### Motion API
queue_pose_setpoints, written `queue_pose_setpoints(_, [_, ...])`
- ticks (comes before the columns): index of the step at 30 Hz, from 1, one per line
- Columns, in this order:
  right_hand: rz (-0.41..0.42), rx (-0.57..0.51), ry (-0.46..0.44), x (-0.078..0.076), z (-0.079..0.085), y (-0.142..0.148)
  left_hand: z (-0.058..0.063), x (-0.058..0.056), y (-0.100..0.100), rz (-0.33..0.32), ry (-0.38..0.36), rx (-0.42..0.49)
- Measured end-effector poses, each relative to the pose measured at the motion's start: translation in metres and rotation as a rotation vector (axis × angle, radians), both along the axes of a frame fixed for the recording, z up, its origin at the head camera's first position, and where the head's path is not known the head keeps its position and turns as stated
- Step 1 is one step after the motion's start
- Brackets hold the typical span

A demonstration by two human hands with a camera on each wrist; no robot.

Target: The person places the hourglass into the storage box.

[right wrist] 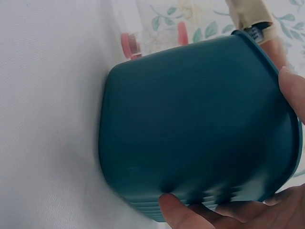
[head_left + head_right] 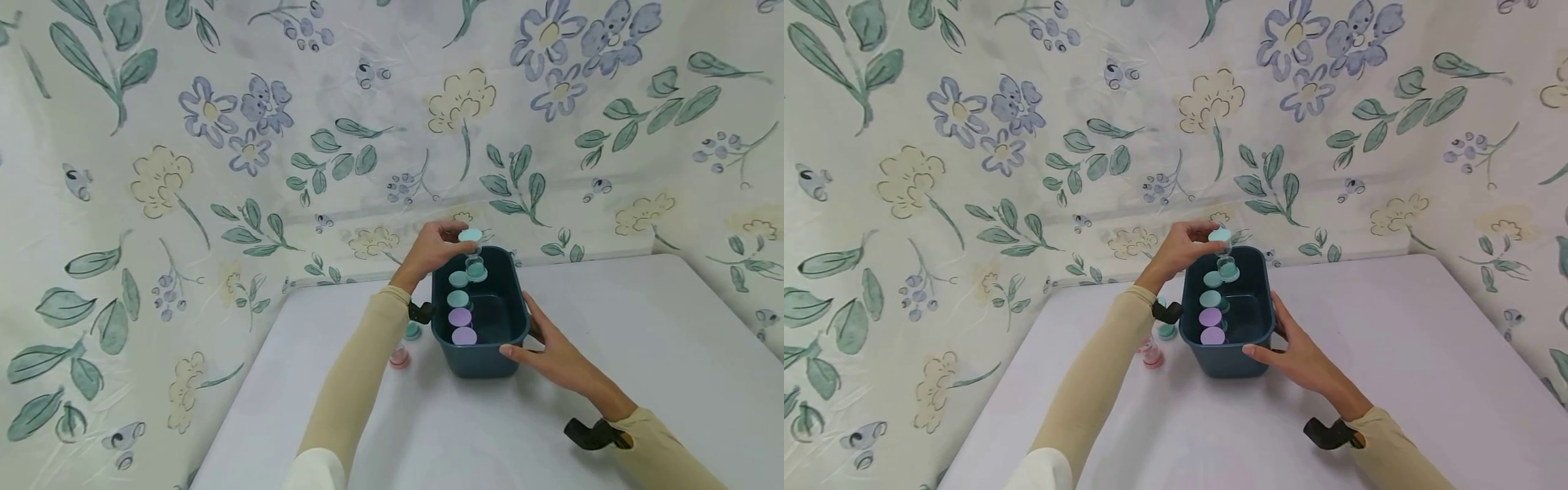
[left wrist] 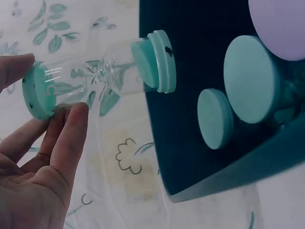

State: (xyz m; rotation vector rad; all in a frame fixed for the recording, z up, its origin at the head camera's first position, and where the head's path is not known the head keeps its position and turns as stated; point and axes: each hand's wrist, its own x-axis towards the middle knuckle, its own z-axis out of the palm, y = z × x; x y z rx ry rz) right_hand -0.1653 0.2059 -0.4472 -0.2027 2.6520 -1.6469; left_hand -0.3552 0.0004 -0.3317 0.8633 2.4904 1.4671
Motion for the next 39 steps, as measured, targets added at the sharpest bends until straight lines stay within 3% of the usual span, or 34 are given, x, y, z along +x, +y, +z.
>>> queue_pose_setpoints(13, [0.011, -0.019, -0.007, -0.002, -0.001, 0.001, -0.012, -0.006, 0.016, -0.029, 0.068, -0.161])
queue_pose_setpoints(30, [0.019, -0.045, -0.032, -0.006, -0.002, 0.005, -0.014, -0.012, 0.04, -0.025, 0.089, -0.393])
queue_pose_setpoints(39, [0.015, -0.046, -0.038, -0.007, -0.001, 0.007, -0.022, -0.013, 0.05, -0.066, 0.085, -0.535])
